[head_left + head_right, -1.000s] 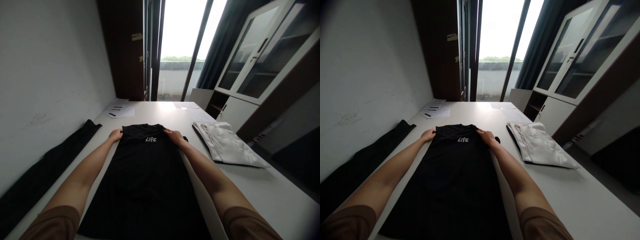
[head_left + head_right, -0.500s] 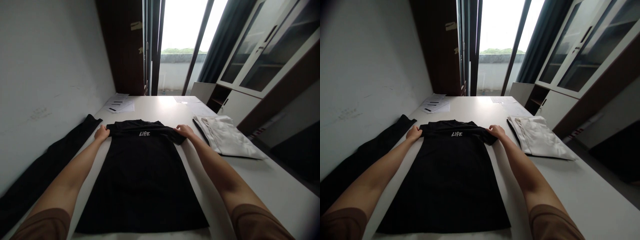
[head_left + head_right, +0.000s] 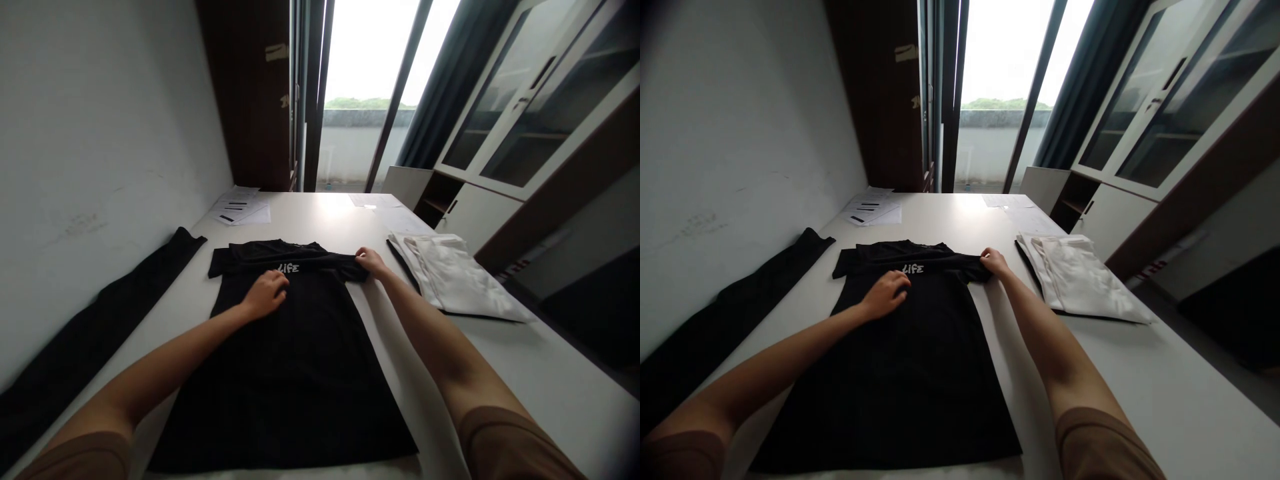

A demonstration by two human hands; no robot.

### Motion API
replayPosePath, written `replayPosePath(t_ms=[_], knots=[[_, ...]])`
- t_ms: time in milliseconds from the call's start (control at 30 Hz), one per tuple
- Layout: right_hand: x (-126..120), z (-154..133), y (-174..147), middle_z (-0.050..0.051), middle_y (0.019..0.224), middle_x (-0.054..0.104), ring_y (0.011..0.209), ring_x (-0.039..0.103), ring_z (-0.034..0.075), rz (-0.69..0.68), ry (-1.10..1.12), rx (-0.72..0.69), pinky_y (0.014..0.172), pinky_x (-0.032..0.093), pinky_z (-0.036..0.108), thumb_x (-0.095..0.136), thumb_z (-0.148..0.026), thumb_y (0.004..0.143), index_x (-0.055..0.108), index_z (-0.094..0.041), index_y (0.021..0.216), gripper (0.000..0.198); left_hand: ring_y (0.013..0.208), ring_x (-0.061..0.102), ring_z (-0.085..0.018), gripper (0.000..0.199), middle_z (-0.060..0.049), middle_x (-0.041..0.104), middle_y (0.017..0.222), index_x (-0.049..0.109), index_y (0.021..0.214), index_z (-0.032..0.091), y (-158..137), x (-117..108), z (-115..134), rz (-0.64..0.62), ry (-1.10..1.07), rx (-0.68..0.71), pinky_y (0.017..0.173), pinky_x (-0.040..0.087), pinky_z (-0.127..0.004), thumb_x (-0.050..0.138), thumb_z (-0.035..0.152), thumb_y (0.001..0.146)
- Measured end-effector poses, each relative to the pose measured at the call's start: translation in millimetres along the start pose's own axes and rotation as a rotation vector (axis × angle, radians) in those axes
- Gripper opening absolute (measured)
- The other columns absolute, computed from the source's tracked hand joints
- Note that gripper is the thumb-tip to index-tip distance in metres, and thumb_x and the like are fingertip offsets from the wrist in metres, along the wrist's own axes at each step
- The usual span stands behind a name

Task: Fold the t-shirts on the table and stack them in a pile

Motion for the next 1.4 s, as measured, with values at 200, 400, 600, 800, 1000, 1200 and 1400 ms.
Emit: replayPosePath(t_ms=[200,400,600,800,1000,1200,1400], knots=[[4,-6,-7,0.012,0.111,0.071,0.099,0.067,0.026,0.081,-0.377,-0.053,0.082,0.047,0.032,0.054,-0.024,0.096,0.071,-0.024,0.116,0.026,0.154,0.025,-0.032,0.07,-0.01,0.029,0.167,0.037,0.158,0.027,-86,41,149,-0.341,-0.147,0.432,0.127,0.015,-0.055,0.059,0.052,0.096],[-4,4,-3,0.014,0.117,0.069,0.106,0.064,0.028,0.066,-0.432,0.039,0.084,0.05,0.035,0.052,-0.025,0.097,0.072,-0.023,0.118,0.029,0.158,0.01,-0.034,0.073,-0.011,0.011,0.172,0.023,0.165,0.026,-123,26,167,-0.502,-0.163,0.494,0.126,0.006,-0.061,0.047,0.054,0.102],[5,-34,1,0.015,0.124,0.067,0.118,0.058,0.032,0.043,-0.493,-0.054,0.094,0.047,0.042,0.054,-0.034,0.098,0.072,-0.022,0.12,0.031,0.158,0.011,-0.03,0.065,-0.01,0.013,0.172,0.026,0.164,0.026,-149,20,210,-0.585,-0.232,0.682,0.128,0.008,-0.057,0.042,0.051,0.106],[24,-69,5,0.013,0.123,0.07,0.12,0.057,0.03,-0.017,-0.522,-0.216,0.101,0.041,0.041,0.056,-0.038,0.099,0.068,-0.021,0.129,0.036,0.152,0.032,-0.026,0.055,-0.007,0.037,0.164,0.045,0.154,0.028,-43,18,116,-0.247,-0.151,0.362,0.126,0.024,-0.05,0.054,0.036,0.101],[43,-80,25,0.012,0.13,0.066,0.118,0.059,0.027,-0.149,-0.419,-0.191,0.09,0.047,0.031,0.064,-0.044,0.096,0.066,-0.022,0.13,0.041,0.134,0.05,-0.026,0.032,-0.011,0.059,0.14,0.07,0.124,0.018,74,10,-65,0.024,0.015,-0.07,0.119,0.038,-0.042,0.053,0.028,0.098],[60,-105,42,0.01,0.118,0.069,0.106,0.064,0.025,-0.202,-0.444,-0.172,0.081,0.047,0.029,0.06,-0.026,0.095,0.07,-0.024,0.117,0.025,0.125,0.057,-0.025,0.032,-0.008,0.064,0.133,0.071,0.122,0.022,120,46,-145,-0.099,0.06,-0.203,0.113,0.043,-0.039,0.052,0.033,0.098],[42,-109,52,0.016,0.107,0.071,0.099,0.066,0.027,0.094,-0.457,-0.123,0.084,0.046,0.034,0.036,-0.024,0.105,0.06,-0.019,0.129,0.034,0.153,0.028,-0.031,0.059,-0.009,0.036,0.164,0.047,0.153,0.026,126,80,-165,-0.126,0.116,-0.281,0.124,0.019,-0.054,0.042,0.056,0.102]])
Point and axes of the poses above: each hand's wrist, its own y-axis towards the middle knuckle, its own x-axis out of the palm, z = x × y, the point moved 9 cm from there along y, towards the middle knuckle
